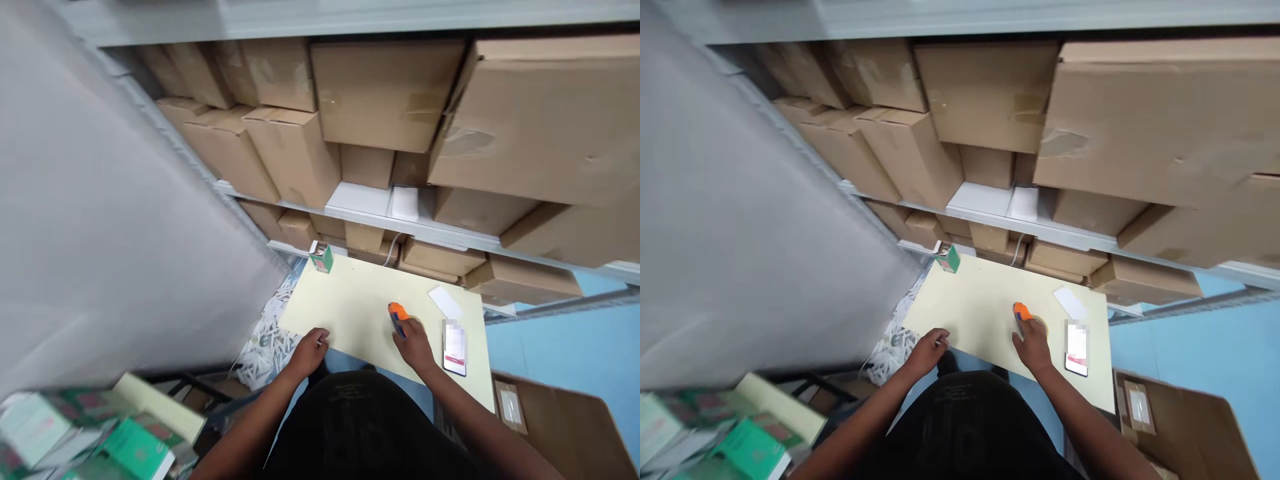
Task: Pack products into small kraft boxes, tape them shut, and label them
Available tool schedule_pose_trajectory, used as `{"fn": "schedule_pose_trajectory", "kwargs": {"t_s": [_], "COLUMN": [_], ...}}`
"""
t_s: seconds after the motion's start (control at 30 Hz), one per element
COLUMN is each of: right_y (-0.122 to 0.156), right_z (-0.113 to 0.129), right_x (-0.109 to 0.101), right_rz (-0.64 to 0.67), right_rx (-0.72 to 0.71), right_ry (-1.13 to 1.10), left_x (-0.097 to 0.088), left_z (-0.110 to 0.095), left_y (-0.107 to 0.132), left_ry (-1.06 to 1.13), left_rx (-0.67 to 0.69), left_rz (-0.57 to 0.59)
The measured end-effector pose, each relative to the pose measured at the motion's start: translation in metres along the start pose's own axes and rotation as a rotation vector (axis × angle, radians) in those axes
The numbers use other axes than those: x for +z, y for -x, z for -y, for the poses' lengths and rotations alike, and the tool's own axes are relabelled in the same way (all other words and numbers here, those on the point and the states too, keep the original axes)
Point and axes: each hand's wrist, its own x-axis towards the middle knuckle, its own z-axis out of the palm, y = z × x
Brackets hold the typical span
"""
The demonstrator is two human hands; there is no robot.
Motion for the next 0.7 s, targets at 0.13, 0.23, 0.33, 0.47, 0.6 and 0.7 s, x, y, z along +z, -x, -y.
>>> {"fn": "schedule_pose_trajectory", "kwargs": {"t_s": [0.13, 0.23, 0.33, 0.47, 0.6, 0.7], "right_y": [-0.028, -0.041, -0.043, -0.034, -0.011, 0.016], "right_z": [0.033, 0.067, 0.102, 0.159, 0.230, 0.291], "right_x": [-0.002, 0.003, 0.016, 0.047, 0.087, 0.119], "right_rz": [0.090, 0.212, 0.326, 0.440, 0.479, 0.498], "right_rx": [-0.026, -0.150, -0.283, -0.361, -0.456, -0.474], "right_ry": [-0.100, -0.126, -0.141, -0.178, -0.201, -0.231], "left_x": [-0.002, -0.016, -0.032, -0.052, -0.074, -0.092], "left_z": [-0.001, 0.005, 0.016, 0.037, 0.065, 0.090], "left_y": [0.037, 0.070, 0.109, 0.174, 0.251, 0.309], "left_ry": [0.063, 0.127, 0.172, 0.231, 0.277, 0.287], "left_rx": [-0.041, -0.082, -0.123, -0.191, -0.250, -0.299], "left_rz": [-0.161, -0.298, -0.436, -0.595, -0.701, -0.765]}}
